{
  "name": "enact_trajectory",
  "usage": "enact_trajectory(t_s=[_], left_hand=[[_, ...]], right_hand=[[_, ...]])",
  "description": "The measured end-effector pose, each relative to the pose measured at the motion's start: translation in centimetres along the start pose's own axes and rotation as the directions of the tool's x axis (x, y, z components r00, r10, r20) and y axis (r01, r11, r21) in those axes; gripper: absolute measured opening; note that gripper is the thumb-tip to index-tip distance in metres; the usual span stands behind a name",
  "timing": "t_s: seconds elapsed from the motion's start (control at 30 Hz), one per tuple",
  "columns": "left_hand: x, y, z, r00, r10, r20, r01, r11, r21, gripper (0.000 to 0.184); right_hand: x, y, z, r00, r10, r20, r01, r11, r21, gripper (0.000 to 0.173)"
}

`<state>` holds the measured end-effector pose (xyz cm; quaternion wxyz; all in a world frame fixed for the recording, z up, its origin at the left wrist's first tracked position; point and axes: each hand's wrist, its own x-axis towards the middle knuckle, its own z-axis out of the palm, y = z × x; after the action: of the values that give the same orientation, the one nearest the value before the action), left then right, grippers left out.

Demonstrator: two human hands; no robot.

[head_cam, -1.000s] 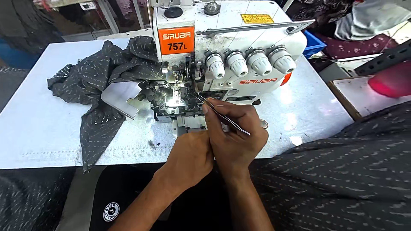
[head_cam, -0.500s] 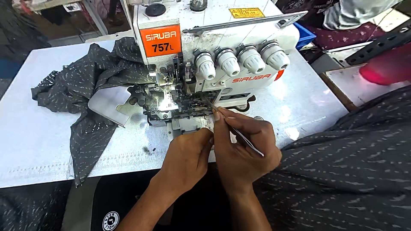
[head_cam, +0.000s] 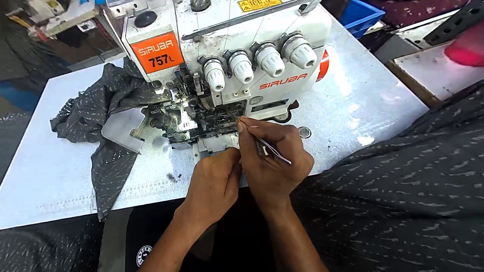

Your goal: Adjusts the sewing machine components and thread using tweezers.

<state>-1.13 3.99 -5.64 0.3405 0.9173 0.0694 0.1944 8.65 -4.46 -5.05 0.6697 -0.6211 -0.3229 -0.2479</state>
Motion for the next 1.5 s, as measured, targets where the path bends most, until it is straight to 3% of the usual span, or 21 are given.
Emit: enact_trajectory(t_s=[0.17,0.23,0.27,0.33,0.4,0.43,0.47,0.5,0.57,0.63,0.7,0.8,0.93,1.03,1.2,1.4,1.5], left_hand=[[-0.8,1.5,-0.2,1.0,0.002,-0.002,-0.002,0.993,0.119,0.02],[-2.1,2.3,-0.5,0.999,-0.028,-0.025,0.031,0.991,0.133,0.03],[-3.1,2.5,-0.6,0.998,-0.059,-0.037,0.062,0.996,0.067,0.04],[-6.4,2.5,-0.9,0.986,-0.153,-0.064,0.134,0.961,-0.243,0.052],[-10.7,2.4,-1.4,0.944,-0.32,-0.077,0.209,0.765,-0.609,0.049],[-12.9,2.2,-2.1,0.909,-0.41,-0.078,0.243,0.671,-0.7,0.046],[-15.0,1.6,-3.4,0.873,-0.476,-0.101,0.271,0.649,-0.711,0.042],[-16.8,0.5,-5.1,0.849,-0.503,-0.164,0.292,0.704,-0.648,0.038],[-18.2,-2.0,-9.9,0.835,-0.416,-0.361,0.299,0.893,-0.336,0.029],[-15.7,-3.9,-15.0,0.833,-0.231,-0.503,0.26,0.966,-0.014,0.021],[-10.6,-5.1,-18.3,0.864,-0.083,-0.496,0.186,0.969,0.162,0.025],[-1.3,-6.8,-18.8,0.943,0.043,-0.329,0.037,0.972,0.233,0.034],[7.2,-8.4,-15.9,0.993,0.091,-0.072,-0.078,0.984,0.16,0.027],[8.9,-8.3,-15.1,0.995,0.075,0.06,-0.084,0.983,0.16,0.019],[10.0,-8.5,-15.3,0.987,0.064,0.147,-0.083,0.988,0.131,0.022],[10.0,-8.5,-14.5,0.996,0.047,0.073,-0.058,0.986,0.155,0.014],[9.4,-8.4,-14.5,0.993,0.094,0.076,-0.111,0.96,0.258,0.021]], right_hand=[[0.0,0.1,0.1,0.999,0.024,0.028,-0.025,0.998,0.063,0.011],[0.0,0.3,0.1,0.999,0.024,0.036,-0.026,0.998,0.063,0.013],[0.0,0.4,0.1,0.999,0.026,0.043,-0.029,0.997,0.068,0.014],[0.0,0.6,0.2,0.999,0.021,0.042,-0.024,0.996,0.081,0.015],[-0.1,0.8,0.3,0.999,0.022,0.034,-0.025,0.996,0.085,0.016],[-0.1,0.8,0.3,0.999,0.023,0.029,-0.025,0.997,0.079,0.016],[-0.2,0.8,0.4,0.999,0.024,0.029,-0.026,0.997,0.073,0.016],[-0.3,0.7,0.4,0.999,0.025,0.033,-0.027,0.997,0.068,0.016],[-0.5,0.8,0.4,0.999,0.015,0.036,-0.017,0.998,0.053,0.017],[-0.7,0.8,0.5,0.999,0.006,0.033,-0.007,0.999,0.048,0.018],[-0.9,0.8,0.5,0.999,-0.014,0.032,0.012,0.999,0.039,0.018],[-0.8,0.7,0.7,0.998,-0.05,0.028,0.049,0.999,0.015,0.02],[-1.0,0.8,0.9,0.996,-0.082,0.023,0.082,0.997,0.003,0.021],[-1.2,0.9,1.1,0.997,-0.082,0.011,0.082,0.997,0.004,0.022],[-1.2,1.0,1.1,0.997,-0.083,0.004,0.083,0.996,0.016,0.021],[-1.2,1.0,1.2,0.995,-0.103,0.005,0.103,0.994,0.036,0.022],[-1.3,1.1,1.2,0.994,-0.106,0.013,0.105,0.994,0.038,0.023]])
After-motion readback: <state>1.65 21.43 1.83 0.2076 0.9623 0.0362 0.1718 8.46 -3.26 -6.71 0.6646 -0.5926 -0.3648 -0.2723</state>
